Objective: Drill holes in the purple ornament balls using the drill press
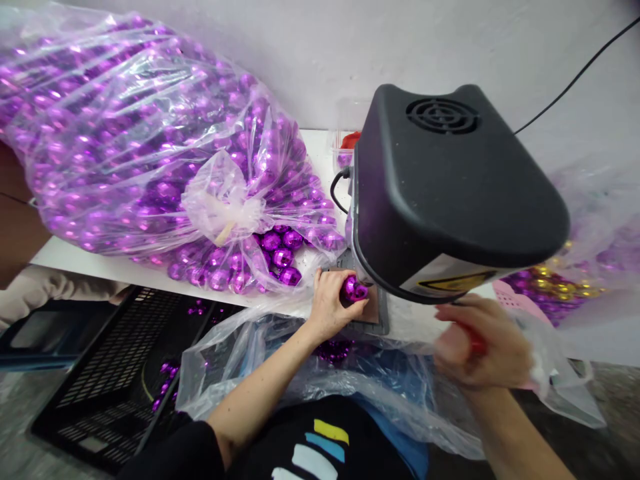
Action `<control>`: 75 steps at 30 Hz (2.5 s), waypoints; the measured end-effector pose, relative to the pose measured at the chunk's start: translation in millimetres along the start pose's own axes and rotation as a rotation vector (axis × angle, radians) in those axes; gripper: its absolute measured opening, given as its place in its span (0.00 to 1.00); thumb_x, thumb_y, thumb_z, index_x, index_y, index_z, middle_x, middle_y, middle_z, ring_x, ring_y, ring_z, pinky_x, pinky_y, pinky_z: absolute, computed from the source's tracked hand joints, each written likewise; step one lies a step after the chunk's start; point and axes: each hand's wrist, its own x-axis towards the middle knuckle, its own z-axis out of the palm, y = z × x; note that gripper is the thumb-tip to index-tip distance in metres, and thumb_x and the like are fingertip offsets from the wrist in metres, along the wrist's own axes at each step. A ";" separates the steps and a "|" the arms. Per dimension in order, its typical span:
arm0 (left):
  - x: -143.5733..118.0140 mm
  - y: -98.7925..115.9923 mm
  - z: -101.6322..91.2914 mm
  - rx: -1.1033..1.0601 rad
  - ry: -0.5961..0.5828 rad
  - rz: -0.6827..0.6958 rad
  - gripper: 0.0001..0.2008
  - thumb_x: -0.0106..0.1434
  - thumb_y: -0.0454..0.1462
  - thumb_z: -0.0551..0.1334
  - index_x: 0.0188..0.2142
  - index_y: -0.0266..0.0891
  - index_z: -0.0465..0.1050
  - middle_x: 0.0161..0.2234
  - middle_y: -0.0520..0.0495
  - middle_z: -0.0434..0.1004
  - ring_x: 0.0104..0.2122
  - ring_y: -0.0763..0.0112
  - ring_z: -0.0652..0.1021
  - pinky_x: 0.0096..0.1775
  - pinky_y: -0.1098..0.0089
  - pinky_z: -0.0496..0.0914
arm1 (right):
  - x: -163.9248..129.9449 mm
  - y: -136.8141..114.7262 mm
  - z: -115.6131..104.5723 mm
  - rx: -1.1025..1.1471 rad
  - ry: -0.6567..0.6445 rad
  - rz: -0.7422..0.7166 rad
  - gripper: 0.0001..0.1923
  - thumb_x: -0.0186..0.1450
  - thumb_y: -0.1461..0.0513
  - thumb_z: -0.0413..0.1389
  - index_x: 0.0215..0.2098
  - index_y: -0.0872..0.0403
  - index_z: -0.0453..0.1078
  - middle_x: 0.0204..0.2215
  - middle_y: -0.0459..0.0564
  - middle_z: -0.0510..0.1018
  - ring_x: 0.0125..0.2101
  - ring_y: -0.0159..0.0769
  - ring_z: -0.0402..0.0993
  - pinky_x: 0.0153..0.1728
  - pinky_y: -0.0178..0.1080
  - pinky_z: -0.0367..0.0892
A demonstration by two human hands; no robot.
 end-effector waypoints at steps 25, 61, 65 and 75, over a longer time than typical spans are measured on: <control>-11.7 -11.6 -118.8 0.705 -0.226 0.147 0.26 0.63 0.26 0.57 0.59 0.41 0.69 0.60 0.37 0.73 0.52 0.49 0.73 0.51 0.51 0.67 | 116.5 -10.3 4.2 0.167 0.188 0.190 0.13 0.65 0.56 0.57 0.30 0.58 0.70 0.23 0.44 0.65 0.26 0.20 0.58 0.26 0.30 0.51; 4.8 -18.1 -25.0 -0.149 -0.091 -0.102 0.21 0.63 0.46 0.69 0.53 0.41 0.75 0.50 0.42 0.80 0.48 0.57 0.79 0.50 0.58 0.73 | 118.0 -20.0 7.5 0.245 0.193 0.150 0.21 0.68 0.50 0.54 0.28 0.59 0.64 0.20 0.41 0.58 0.23 0.18 0.53 0.24 0.27 0.48; 2.8 -20.2 -19.5 -0.070 -0.071 0.002 0.20 0.65 0.44 0.69 0.54 0.42 0.74 0.50 0.42 0.80 0.50 0.56 0.79 0.52 0.56 0.73 | 118.2 -20.2 7.4 0.236 0.207 0.141 0.21 0.68 0.50 0.55 0.28 0.60 0.64 0.21 0.42 0.60 0.24 0.18 0.54 0.25 0.27 0.49; 3.4 -10.9 -13.5 -0.064 -0.080 0.074 0.22 0.59 0.38 0.72 0.52 0.43 0.72 0.51 0.42 0.73 0.52 0.55 0.76 0.55 0.52 0.72 | 117.5 -18.6 6.4 0.212 0.199 0.143 0.19 0.68 0.52 0.56 0.29 0.59 0.65 0.21 0.42 0.60 0.24 0.18 0.54 0.25 0.27 0.49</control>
